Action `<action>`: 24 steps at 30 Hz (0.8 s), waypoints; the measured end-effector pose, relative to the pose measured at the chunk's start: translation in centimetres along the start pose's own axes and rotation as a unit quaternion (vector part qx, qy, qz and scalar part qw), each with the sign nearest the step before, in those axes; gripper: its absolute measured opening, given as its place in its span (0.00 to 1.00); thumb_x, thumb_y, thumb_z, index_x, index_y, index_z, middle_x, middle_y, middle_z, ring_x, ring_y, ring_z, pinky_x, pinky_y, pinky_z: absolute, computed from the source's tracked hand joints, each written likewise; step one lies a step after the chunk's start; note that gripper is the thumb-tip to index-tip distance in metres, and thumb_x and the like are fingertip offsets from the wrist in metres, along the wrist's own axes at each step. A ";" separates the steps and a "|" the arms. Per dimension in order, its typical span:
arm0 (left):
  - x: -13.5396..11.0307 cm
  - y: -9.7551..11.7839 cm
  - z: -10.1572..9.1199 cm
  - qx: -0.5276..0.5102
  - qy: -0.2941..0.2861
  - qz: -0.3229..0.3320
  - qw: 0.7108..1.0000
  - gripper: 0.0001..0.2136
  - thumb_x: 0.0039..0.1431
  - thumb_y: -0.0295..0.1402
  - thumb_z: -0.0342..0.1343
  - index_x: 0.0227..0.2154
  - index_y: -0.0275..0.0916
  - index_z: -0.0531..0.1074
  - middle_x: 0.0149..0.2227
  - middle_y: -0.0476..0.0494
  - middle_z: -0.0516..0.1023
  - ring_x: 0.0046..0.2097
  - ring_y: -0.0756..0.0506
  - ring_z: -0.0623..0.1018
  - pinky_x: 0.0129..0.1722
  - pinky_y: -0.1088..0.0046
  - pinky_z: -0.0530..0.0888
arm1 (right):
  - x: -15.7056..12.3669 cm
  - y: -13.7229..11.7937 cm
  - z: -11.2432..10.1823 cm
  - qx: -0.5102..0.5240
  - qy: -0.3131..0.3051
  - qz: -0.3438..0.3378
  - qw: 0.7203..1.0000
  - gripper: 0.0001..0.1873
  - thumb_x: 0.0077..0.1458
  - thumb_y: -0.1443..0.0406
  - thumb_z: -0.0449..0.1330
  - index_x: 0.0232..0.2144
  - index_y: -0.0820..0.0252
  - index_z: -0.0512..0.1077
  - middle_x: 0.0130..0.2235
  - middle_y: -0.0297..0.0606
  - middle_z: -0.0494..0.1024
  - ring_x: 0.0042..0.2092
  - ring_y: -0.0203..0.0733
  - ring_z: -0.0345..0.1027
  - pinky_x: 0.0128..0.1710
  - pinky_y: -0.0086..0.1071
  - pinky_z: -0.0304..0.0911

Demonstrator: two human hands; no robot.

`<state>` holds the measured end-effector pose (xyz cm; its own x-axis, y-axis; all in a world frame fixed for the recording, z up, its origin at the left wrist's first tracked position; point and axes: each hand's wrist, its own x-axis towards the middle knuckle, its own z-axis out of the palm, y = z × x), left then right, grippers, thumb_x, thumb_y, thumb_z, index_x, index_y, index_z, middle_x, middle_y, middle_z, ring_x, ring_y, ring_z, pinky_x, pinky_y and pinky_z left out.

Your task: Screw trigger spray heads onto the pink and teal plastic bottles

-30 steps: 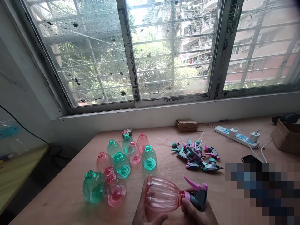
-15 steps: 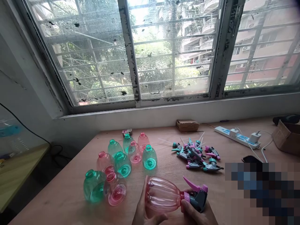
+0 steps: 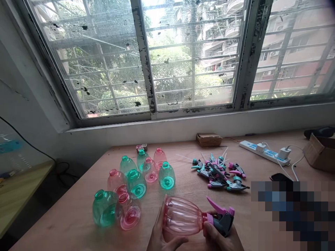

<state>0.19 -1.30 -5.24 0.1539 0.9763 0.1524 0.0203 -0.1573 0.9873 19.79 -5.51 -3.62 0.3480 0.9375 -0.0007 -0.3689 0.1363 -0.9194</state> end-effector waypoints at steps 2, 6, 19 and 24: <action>-0.1 -0.3 0.0 -0.001 0.001 0.004 1.000 0.53 0.38 0.45 0.75 0.68 0.46 0.56 0.69 0.38 0.63 0.69 0.29 0.62 0.70 0.50 0.53 | -0.1 -0.3 0.0 -0.004 -0.009 0.006 1.000 0.26 0.41 0.46 0.73 0.32 0.59 0.76 0.18 0.32 0.75 0.18 0.38 0.65 0.19 0.30 0.59; -0.3 -0.9 -0.3 -0.035 -0.030 0.003 0.999 0.58 0.38 0.51 0.73 0.70 0.42 0.50 0.69 0.33 0.61 0.68 0.27 0.63 0.70 0.49 0.51 | -0.2 -0.6 0.0 -0.019 -0.016 0.021 0.999 0.26 0.43 0.46 0.72 0.33 0.60 0.76 0.18 0.33 0.75 0.19 0.38 0.66 0.20 0.30 0.59; -0.3 -0.7 -0.4 -0.035 -0.034 0.004 0.999 0.54 0.42 0.48 0.73 0.70 0.45 0.51 0.70 0.36 0.60 0.69 0.28 0.61 0.71 0.48 0.50 | 0.0 -0.1 -0.5 -0.019 -0.032 0.015 0.999 0.24 0.45 0.46 0.71 0.33 0.60 0.76 0.19 0.35 0.77 0.20 0.38 0.67 0.21 0.29 0.57; -0.1 -0.3 -0.6 -0.052 -0.039 -0.006 0.998 0.47 0.45 0.47 0.72 0.68 0.45 0.58 0.70 0.37 0.62 0.70 0.28 0.59 0.70 0.49 0.53 | 0.1 0.1 -0.6 -0.014 -0.034 0.022 0.999 0.25 0.42 0.47 0.73 0.32 0.60 0.75 0.19 0.35 0.77 0.20 0.38 0.66 0.21 0.29 0.59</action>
<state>-0.41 -1.29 -5.52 0.2306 0.9628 0.1409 -0.0793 -0.1257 0.9889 20.26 -5.63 -3.90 0.2714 0.9623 -0.0157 -0.3588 0.0860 -0.9294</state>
